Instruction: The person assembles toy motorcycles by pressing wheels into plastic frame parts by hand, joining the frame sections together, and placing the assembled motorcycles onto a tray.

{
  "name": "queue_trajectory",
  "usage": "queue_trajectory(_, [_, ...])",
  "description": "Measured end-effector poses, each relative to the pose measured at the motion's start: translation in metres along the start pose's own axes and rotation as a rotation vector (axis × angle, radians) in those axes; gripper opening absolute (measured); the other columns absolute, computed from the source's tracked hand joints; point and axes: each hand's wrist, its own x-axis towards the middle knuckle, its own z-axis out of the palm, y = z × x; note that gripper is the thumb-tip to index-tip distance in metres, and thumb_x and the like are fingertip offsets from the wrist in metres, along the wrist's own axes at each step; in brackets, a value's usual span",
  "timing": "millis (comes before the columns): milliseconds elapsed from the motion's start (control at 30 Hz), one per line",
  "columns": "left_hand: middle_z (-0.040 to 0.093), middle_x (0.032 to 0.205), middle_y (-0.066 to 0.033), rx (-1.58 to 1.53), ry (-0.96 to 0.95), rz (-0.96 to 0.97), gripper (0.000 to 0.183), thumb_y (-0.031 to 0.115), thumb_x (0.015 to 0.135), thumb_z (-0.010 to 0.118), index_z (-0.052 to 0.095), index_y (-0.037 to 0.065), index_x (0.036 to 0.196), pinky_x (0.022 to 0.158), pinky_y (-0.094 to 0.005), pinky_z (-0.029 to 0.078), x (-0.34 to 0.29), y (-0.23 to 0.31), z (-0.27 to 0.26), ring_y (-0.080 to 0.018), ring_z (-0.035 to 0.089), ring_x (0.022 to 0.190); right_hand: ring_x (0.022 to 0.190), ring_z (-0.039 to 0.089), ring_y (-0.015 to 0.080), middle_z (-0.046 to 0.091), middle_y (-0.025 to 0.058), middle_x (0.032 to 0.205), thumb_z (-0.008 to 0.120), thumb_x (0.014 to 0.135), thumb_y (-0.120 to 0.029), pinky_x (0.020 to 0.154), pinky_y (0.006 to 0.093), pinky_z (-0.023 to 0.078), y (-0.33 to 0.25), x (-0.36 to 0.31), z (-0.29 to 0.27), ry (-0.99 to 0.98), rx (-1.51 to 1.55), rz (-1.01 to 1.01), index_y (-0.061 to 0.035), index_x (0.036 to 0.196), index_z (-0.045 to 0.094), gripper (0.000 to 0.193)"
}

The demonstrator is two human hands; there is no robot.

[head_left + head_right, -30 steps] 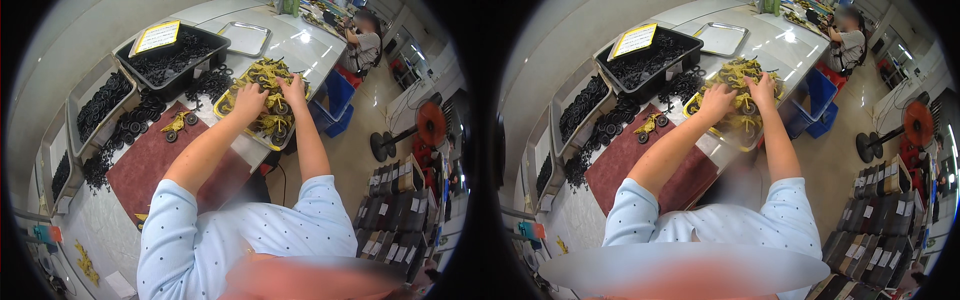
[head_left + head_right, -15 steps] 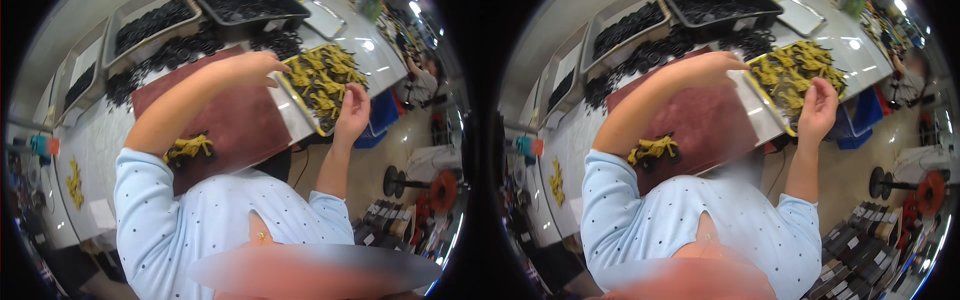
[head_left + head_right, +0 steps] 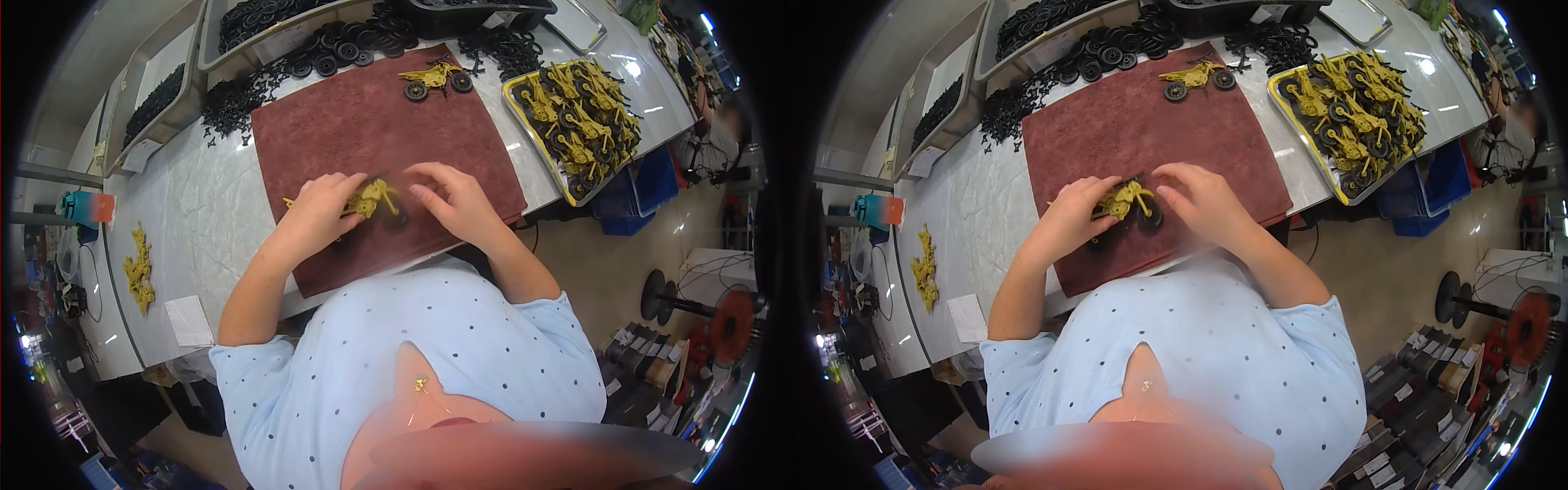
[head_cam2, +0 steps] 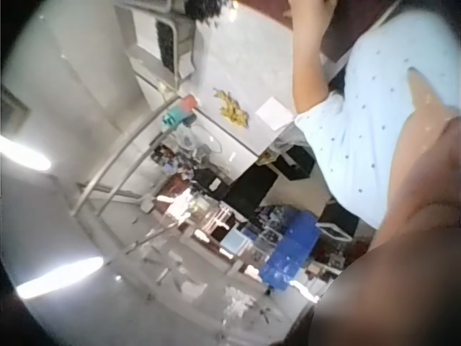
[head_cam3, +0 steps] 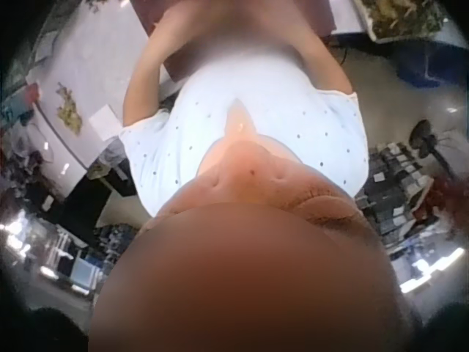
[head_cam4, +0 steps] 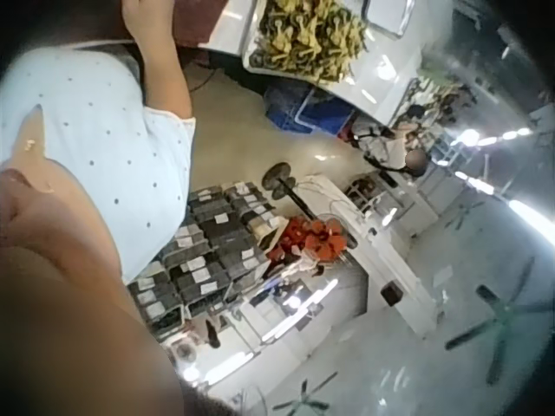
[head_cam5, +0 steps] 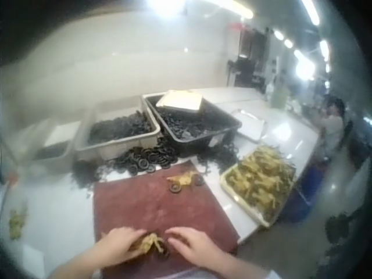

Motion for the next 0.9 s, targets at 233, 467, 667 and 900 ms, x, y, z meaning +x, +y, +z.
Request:
queue_trajectory(233, [0.064,0.115,-0.0095,-0.971,0.180,-0.333,0.052,0.015,0.086,0.070,0.052,-0.002,0.132,0.087,-0.0268,0.047,0.006,0.006,-0.003,-0.0143,0.060,0.101,0.085,0.060,0.0099,0.060,0.0053,0.098,0.059,0.093,-0.005,0.075,0.0232,0.050,-0.007,-0.011,0.008,0.334,0.262,-0.135,0.0012,0.115,0.058,0.023])
queue_trajectory(467, [0.063,0.109,-0.0091,-0.677,0.406,-0.139,0.051,0.010,0.084,0.071,0.053,-0.002,0.131,0.082,-0.0273,0.050,0.006,0.018,0.015,-0.0156,0.061,0.097,0.087,0.060,0.0106,0.061,0.0066,0.102,0.068,0.087,-0.004,0.076,0.0235,0.050,-0.009,-0.004,0.029,0.235,0.267,-0.207,0.0013,0.112,0.058,0.028])
queue_trajectory(667, [0.062,0.107,-0.0156,-0.232,0.411,0.045,0.047,0.007,0.079,0.072,0.057,-0.003,0.123,0.081,-0.0342,0.051,0.036,-0.007,0.028,-0.0305,0.063,0.094,0.074,0.062,0.0091,0.065,0.0058,0.090,0.068,0.087,-0.007,0.066,0.0228,0.051,0.011,0.004,0.024,0.213,0.338,0.142,0.0014,0.103,0.059,0.020])
queue_trajectory(900, [0.065,0.107,-0.0156,-0.256,0.195,0.088,0.043,0.010,0.080,0.071,0.060,-0.002,0.120,0.084,-0.0346,0.049,0.057,-0.014,0.030,-0.0287,0.063,0.097,0.063,0.060,0.0080,0.065,0.0059,0.084,0.065,0.089,-0.008,0.055,0.0216,0.049,0.026,-0.015,0.002,0.226,0.339,0.372,0.0026,0.100,0.059,0.017])
